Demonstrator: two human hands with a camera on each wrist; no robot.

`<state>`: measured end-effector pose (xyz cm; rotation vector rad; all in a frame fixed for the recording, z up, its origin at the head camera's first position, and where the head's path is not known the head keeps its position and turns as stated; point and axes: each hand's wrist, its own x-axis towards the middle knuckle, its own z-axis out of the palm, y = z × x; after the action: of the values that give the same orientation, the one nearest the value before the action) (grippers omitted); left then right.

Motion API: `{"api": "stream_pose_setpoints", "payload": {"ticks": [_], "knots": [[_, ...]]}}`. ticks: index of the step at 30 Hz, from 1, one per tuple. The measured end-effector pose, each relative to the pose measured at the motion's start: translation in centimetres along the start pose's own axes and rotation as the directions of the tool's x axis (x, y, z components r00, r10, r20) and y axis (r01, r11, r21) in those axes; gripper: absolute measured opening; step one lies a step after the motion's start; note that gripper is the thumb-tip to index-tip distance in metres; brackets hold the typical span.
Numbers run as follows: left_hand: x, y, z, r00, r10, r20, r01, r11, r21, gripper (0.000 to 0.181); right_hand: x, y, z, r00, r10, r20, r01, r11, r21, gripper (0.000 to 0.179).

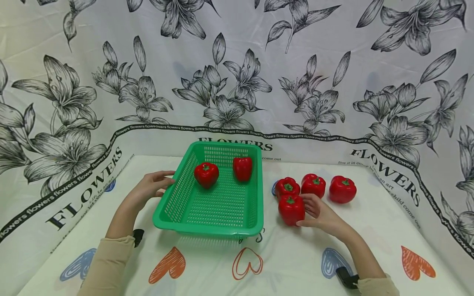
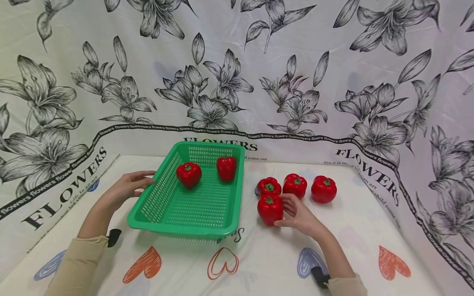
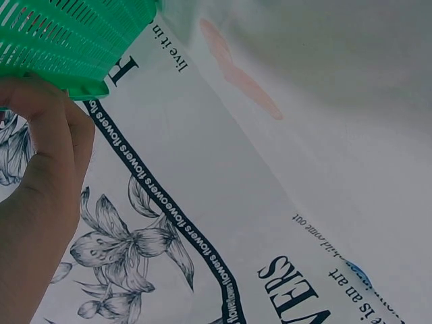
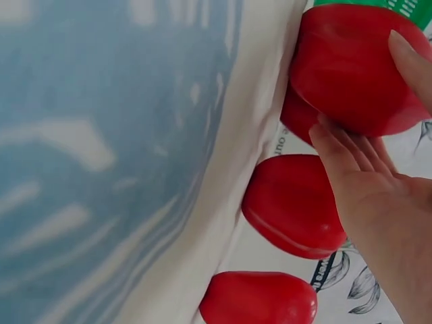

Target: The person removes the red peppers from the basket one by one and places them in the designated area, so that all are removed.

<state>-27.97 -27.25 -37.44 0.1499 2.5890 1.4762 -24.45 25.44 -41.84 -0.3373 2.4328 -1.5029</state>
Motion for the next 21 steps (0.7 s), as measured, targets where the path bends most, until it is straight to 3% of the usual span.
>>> {"api": "stream_pose_setpoints", "payload": {"ticks": [9, 21], "knots": [[0.0, -0.1, 0.0, 1.0, -0.004, 0.011, 0.004, 1.0, -0.007, 0.059, -0.6, 0.1, -0.3, 1.0, -0.018, -0.019, 0.016, 0.994, -0.104, 0.087], [0.0, 0.1, 0.0, 1.0, -0.01, 0.001, 0.01, 1.0, 0.005, 0.06, -1.2, -0.4, -0.3, 0.999, -0.037, -0.023, 0.034, 0.994, -0.1, 0.085]]}}
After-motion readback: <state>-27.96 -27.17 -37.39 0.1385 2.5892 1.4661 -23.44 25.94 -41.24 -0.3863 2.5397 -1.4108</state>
